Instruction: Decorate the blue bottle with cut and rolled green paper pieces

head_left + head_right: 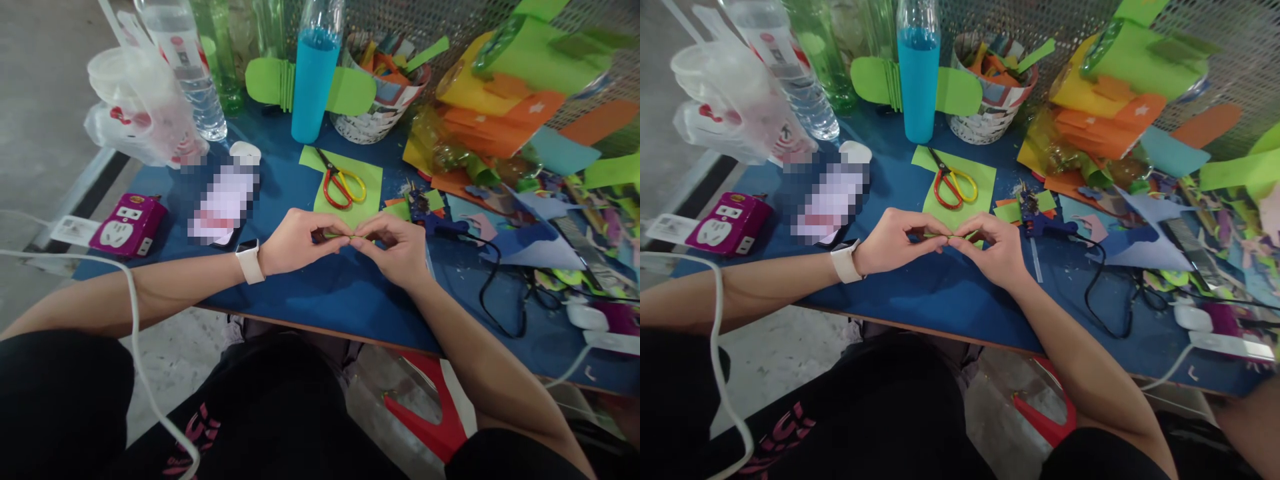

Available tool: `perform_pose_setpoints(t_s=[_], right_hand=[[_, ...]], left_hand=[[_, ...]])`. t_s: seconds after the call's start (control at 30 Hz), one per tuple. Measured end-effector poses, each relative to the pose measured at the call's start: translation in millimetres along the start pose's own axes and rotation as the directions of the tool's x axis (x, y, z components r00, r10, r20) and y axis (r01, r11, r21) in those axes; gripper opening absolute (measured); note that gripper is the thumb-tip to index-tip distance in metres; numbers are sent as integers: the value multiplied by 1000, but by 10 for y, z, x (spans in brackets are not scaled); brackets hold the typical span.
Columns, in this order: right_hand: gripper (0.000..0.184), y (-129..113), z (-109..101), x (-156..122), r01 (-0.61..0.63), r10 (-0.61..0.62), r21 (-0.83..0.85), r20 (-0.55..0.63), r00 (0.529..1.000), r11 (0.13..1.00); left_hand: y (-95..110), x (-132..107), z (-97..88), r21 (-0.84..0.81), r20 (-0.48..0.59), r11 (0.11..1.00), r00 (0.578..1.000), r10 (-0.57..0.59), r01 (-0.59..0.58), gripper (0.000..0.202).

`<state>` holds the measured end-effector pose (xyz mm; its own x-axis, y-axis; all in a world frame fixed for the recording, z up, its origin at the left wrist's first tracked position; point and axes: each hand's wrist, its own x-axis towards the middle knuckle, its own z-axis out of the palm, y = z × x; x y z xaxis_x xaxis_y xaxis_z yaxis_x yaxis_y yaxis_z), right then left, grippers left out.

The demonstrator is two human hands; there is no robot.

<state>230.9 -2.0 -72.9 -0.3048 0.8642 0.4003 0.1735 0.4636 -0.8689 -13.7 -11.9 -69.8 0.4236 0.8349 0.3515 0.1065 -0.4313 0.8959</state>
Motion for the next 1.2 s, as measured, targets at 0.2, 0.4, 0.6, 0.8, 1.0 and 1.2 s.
perform_pose_setpoints(t_s=[0.2, 0.4, 0.6, 0.8, 1.0, 1.2], right_hand=[[39, -12, -6, 7, -29, 29, 18, -15, 999, 999], [44, -13, -3, 5, -40, 41, 24, -39, 998, 999], [42, 3, 2, 7, -23, 26, 57, -50, 998, 998], [43, -2, -3, 11, -41, 45, 66, -57, 997, 997], [40, -4, -11, 5, -36, 38, 93, -20, 999, 995], [44, -16, -8, -8, -65, 66, 92, -10, 998, 994]], left_hand=[[21, 6, -8, 20, 6, 1000, 1000, 12, -12, 14], [14, 14, -1, 40, -5, 998, 999, 49, -49, 12], [13, 12, -12, 83, -6, 996, 999, 43, -42, 13], [15, 19, -16, 92, -12, 994, 999, 52, -51, 11], [10, 14, -13, 89, -12, 993, 997, 76, -75, 10], [19, 5, -1, 93, -11, 992, 996, 84, -83, 11]])
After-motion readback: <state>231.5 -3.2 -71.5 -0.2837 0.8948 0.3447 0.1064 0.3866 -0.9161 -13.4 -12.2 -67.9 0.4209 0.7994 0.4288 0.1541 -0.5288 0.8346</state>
